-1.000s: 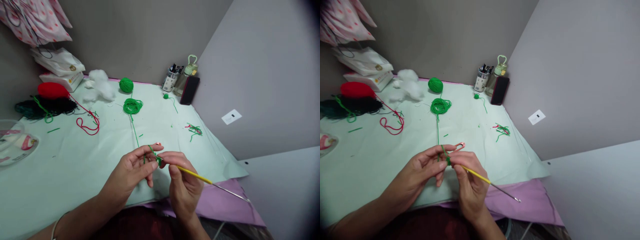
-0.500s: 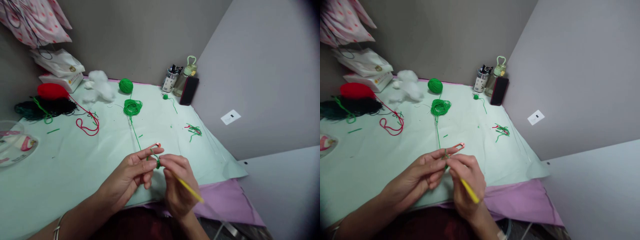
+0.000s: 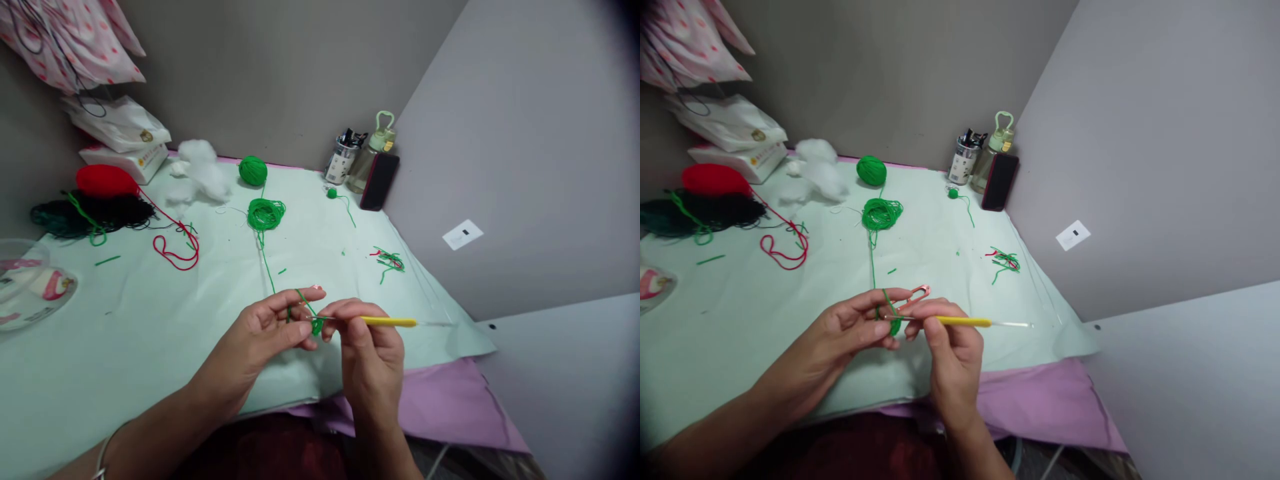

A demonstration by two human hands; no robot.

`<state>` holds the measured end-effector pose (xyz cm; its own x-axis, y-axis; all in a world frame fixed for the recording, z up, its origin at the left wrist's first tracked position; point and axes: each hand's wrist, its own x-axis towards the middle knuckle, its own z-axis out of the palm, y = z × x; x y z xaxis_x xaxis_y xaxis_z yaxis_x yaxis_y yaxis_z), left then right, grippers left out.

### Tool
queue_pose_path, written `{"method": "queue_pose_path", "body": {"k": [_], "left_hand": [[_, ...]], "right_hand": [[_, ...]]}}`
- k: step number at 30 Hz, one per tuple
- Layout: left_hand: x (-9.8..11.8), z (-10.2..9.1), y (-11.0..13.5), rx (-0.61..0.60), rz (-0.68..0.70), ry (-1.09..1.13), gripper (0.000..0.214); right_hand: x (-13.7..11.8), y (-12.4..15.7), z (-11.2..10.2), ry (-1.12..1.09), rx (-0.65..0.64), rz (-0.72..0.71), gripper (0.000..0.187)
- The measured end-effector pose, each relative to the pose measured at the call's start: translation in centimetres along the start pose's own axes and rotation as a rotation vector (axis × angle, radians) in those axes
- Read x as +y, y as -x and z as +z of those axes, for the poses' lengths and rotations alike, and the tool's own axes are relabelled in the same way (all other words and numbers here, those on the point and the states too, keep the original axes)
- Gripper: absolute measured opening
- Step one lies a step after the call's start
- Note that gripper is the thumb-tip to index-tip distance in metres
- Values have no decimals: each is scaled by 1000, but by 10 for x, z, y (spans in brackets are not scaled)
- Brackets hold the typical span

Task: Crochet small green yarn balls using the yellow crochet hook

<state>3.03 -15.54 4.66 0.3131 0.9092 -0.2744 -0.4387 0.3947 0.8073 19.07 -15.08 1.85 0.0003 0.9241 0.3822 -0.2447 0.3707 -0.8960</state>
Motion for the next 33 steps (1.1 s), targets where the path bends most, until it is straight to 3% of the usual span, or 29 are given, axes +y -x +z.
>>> {"method": "queue_pose_path", "body": {"k": [3,13,21,33], "left_hand": [[2,0,0,1,20,-24,31],[4,0,0,20,56,-93,27],[3,-2,0,-95,37,7,40],[0,-3,2,51,163,-186,27]], "right_hand": [[-2,0,-3,-67,-5,41,19],[-6,3,-2,28,7,-16,20],[-4,4,-2,19,44,-30,20],[-4,3,0,38,59,-66,20]]}}
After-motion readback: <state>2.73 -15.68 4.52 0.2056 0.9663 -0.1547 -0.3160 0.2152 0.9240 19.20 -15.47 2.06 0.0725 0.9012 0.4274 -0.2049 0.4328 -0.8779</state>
